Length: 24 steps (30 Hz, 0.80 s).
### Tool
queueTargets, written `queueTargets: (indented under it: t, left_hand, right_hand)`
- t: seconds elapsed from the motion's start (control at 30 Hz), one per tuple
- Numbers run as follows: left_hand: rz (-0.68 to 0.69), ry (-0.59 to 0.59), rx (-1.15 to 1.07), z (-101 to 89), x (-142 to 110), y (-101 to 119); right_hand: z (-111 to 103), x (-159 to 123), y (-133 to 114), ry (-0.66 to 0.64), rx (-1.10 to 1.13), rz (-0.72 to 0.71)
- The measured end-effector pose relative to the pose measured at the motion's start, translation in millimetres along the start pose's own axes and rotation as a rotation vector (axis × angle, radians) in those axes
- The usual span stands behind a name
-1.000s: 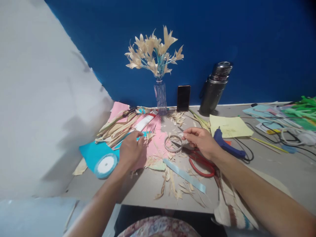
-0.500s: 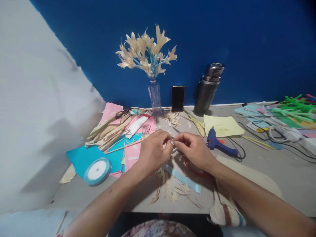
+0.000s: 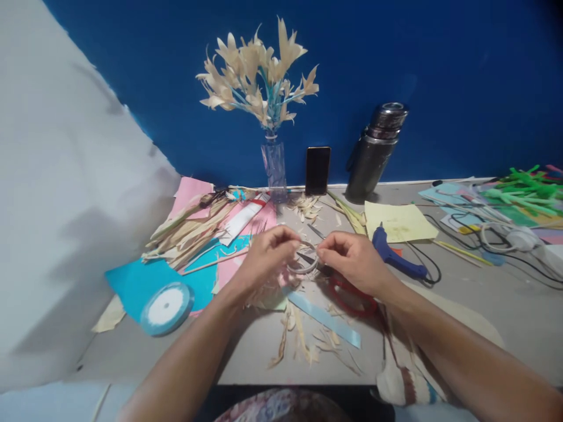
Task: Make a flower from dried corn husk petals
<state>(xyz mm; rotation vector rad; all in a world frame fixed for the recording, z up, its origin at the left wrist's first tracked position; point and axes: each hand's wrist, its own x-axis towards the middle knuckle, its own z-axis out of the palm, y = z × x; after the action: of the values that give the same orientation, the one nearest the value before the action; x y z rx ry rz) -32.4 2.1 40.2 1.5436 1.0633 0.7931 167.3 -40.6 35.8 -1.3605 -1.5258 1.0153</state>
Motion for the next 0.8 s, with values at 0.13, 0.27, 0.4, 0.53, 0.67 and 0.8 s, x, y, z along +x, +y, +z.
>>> queueTargets:
  t: [0.13, 0.27, 0.4, 0.53, 0.67, 0.8]
  left_hand:
    - [-0.087, -0.202, -0.214, 17.6, -4, -5]
    - [-0.15, -0.287, -0.318, 16.8, -3, -10]
    - [-0.181, -0.298, -0.323, 10.4, -4, -9]
    - [-0.162, -0.157, -0.339, 4.2, -1, -3]
    - [-0.032, 0.183, -0.395, -2.7, 6, -4]
    - [-0.203, 0.04, -0.494, 6.5, 2, -8]
  right_hand:
    - [5, -1, 3, -0.073, -0.03, -0.031]
    - [5, -4, 2, -0.113, -0.083, -0.077]
    - [4, -7, -1, -0.137, -0.112, -0.098]
    - [5, -7, 0, 0.026, -0.342, -0.324]
    - [3, -7, 4, 0.291, -0.598, -0.675]
    - [0, -8, 8, 0.288, -0.74, -0.852]
